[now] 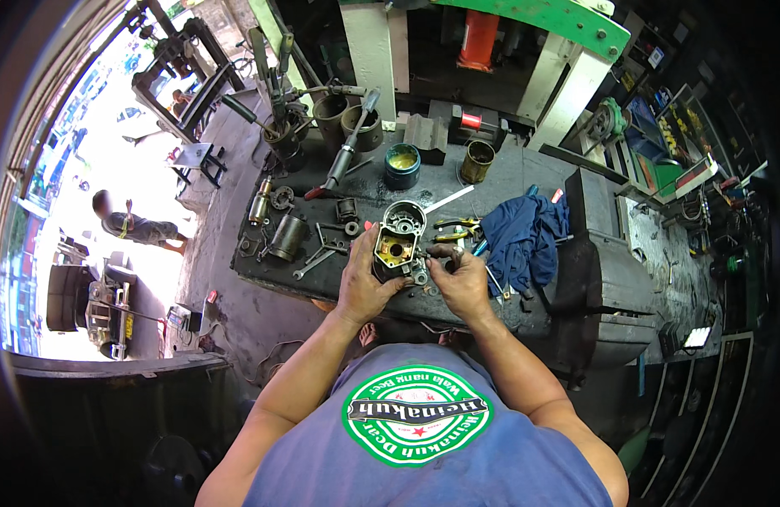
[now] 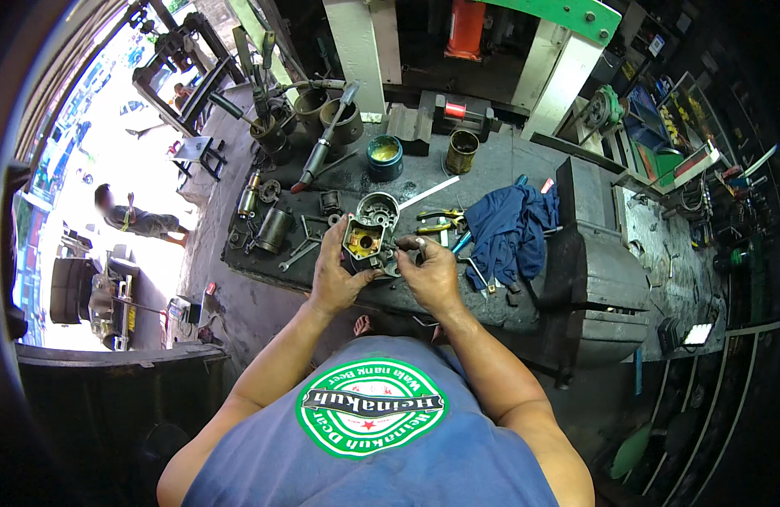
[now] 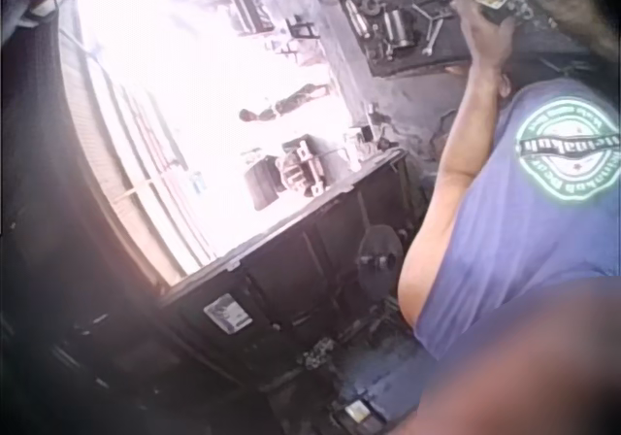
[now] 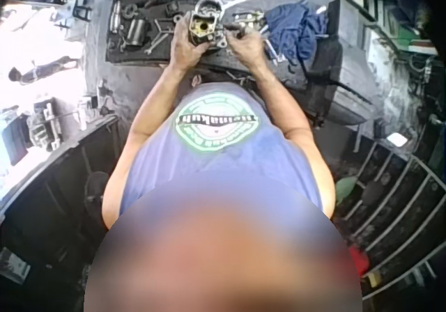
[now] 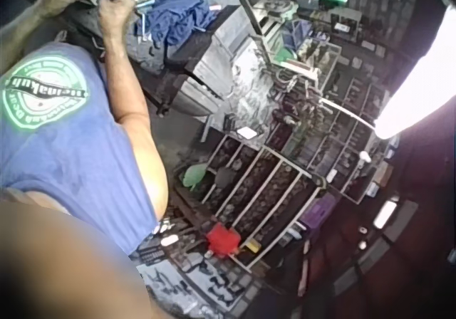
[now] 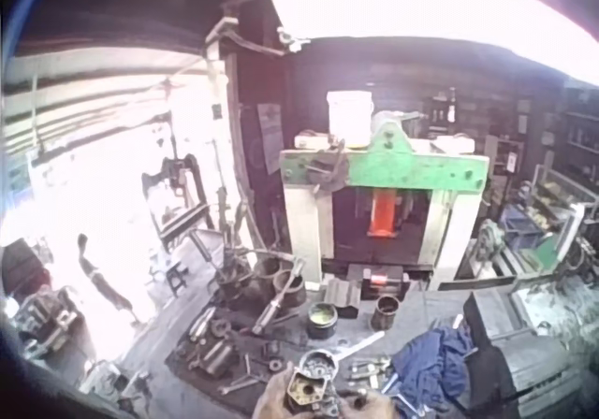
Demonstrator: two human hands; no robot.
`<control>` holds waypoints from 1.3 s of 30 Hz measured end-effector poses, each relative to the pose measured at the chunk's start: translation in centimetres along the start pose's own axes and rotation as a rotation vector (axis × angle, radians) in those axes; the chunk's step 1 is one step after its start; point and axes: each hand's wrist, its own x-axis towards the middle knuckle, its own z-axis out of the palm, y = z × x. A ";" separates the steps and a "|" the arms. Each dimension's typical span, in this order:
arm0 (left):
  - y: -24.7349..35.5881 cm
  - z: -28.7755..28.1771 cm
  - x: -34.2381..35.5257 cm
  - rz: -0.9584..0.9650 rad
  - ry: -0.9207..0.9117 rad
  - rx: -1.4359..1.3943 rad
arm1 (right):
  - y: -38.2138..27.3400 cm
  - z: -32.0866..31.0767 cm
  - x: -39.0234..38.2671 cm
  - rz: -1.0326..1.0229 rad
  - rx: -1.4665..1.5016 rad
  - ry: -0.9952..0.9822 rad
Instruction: The person disassembles a mechanical housing on a workbench, removes internal components, and uses a screwdriver to adjust or remove parts. They handle the housing and small metal pieces, occasionally wiping them with a cloth.
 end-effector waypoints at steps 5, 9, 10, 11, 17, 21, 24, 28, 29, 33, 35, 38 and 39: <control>-0.2 0.2 -0.1 0.014 0.004 -0.015 | 0.7 0.1 -0.3 0.103 0.201 0.017; -0.4 0.2 -0.2 0.018 0.010 -0.027 | -0.2 -0.2 -0.1 0.154 0.071 -0.045; -0.4 0.2 -0.3 0.000 0.004 -0.024 | -0.4 -0.3 0.2 0.176 0.018 -0.059; -0.4 0.2 -0.3 0.007 0.002 -0.041 | -0.7 -0.3 0.6 0.162 -0.057 -0.087; -0.5 0.2 -0.2 0.007 0.004 -0.004 | -2.4 -1.0 2.2 0.409 -0.031 -0.205; -0.4 0.2 -0.3 -0.020 -0.010 0.005 | -3.3 -1.5 1.3 -0.053 -0.329 -0.178; -0.4 0.1 -0.3 -0.007 -0.007 0.020 | -3.3 -1.7 0.9 -0.128 -0.357 -0.195; -0.4 0.2 -0.2 0.002 -0.002 0.042 | -2.3 -1.3 0.9 -0.105 -0.195 -0.149; -0.5 0.2 -0.2 0.013 0.008 0.042 | -1.9 -1.2 0.9 -0.155 -0.173 -0.126; -0.5 0.3 -0.3 0.018 0.012 0.034 | -0.5 -0.5 0.5 -0.033 -0.037 -0.087; -0.5 0.3 -0.3 0.022 0.012 0.034 | -0.3 -0.4 0.5 -0.021 0.001 -0.068; -0.5 0.3 -0.3 0.027 0.015 0.024 | -0.4 -0.4 0.5 0.006 -0.075 -0.063; -0.5 0.3 -0.3 0.029 0.019 0.023 | -0.6 -0.4 0.6 0.028 -0.151 -0.073</control>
